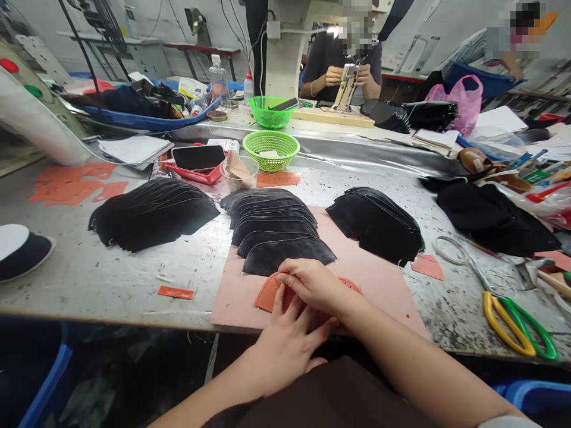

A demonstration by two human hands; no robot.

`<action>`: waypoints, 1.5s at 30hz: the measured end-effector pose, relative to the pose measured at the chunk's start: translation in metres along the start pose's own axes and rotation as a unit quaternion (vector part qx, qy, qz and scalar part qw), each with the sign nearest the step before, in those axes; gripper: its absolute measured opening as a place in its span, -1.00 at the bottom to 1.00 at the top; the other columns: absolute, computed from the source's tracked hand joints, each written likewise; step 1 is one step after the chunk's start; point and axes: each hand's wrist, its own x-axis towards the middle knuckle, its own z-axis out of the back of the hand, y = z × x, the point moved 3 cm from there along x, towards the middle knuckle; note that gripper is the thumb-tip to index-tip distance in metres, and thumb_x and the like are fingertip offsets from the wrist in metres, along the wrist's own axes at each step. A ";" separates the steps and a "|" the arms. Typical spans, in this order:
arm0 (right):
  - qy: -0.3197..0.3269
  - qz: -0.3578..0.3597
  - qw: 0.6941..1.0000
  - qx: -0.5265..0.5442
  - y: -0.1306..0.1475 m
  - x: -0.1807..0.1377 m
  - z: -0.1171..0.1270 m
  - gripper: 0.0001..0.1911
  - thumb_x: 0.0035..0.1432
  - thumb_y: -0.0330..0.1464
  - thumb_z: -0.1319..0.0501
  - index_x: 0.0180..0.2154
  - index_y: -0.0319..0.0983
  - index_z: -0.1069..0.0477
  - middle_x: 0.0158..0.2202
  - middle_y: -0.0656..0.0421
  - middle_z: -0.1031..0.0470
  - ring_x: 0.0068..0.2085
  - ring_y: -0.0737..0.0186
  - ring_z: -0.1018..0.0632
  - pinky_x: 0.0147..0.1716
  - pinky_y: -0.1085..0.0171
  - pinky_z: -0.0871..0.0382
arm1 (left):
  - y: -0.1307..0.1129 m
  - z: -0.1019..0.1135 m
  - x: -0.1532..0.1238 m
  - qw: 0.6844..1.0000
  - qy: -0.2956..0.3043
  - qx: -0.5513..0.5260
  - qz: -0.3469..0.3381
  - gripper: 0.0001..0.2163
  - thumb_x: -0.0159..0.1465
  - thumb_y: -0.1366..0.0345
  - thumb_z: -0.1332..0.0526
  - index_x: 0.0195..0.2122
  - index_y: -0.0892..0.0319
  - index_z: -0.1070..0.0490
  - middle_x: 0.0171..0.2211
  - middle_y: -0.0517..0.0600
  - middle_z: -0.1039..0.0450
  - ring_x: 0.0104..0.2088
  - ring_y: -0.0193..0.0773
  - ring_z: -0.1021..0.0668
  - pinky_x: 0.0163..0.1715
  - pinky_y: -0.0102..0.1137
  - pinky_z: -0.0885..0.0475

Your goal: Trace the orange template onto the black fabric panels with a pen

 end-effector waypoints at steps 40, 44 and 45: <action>-0.538 -0.127 0.833 0.005 -0.106 -0.105 0.118 -0.79 0.04 -0.17 -0.15 -0.41 -0.17 -0.33 -0.48 0.17 -0.39 -0.46 0.21 -0.40 -0.47 0.23 -0.32 | 0.161 0.035 0.094 0.955 0.066 0.075 0.278 -0.32 0.21 -0.21 0.10 0.24 0.11 -0.02 0.27 0.16 0.11 0.26 0.08 0.06 0.14 0.05 0.12; -0.443 -0.151 0.883 0.041 -0.105 -0.086 0.096 -0.78 0.06 -0.16 -0.13 -0.39 -0.18 -0.34 -0.49 0.16 -0.40 -0.48 0.20 -0.42 -0.50 0.22 -0.35 | 0.146 0.045 0.089 0.964 0.069 0.053 0.253 -0.40 0.27 -0.11 0.09 0.23 0.15 -0.05 0.26 0.15 0.06 0.24 0.10 -0.01 0.13 0.04 0.02; -0.413 -0.153 0.897 0.023 -0.102 -0.083 0.091 -0.76 0.05 -0.14 -0.14 -0.40 -0.18 -0.35 -0.44 0.11 -0.43 -0.42 0.13 -0.46 -0.44 0.16 -0.38 | 0.141 0.050 0.087 0.966 0.068 0.050 0.244 -0.43 0.27 -0.08 0.06 0.22 0.15 -0.08 0.25 0.13 0.03 0.24 0.07 -0.03 0.13 0.01 0.00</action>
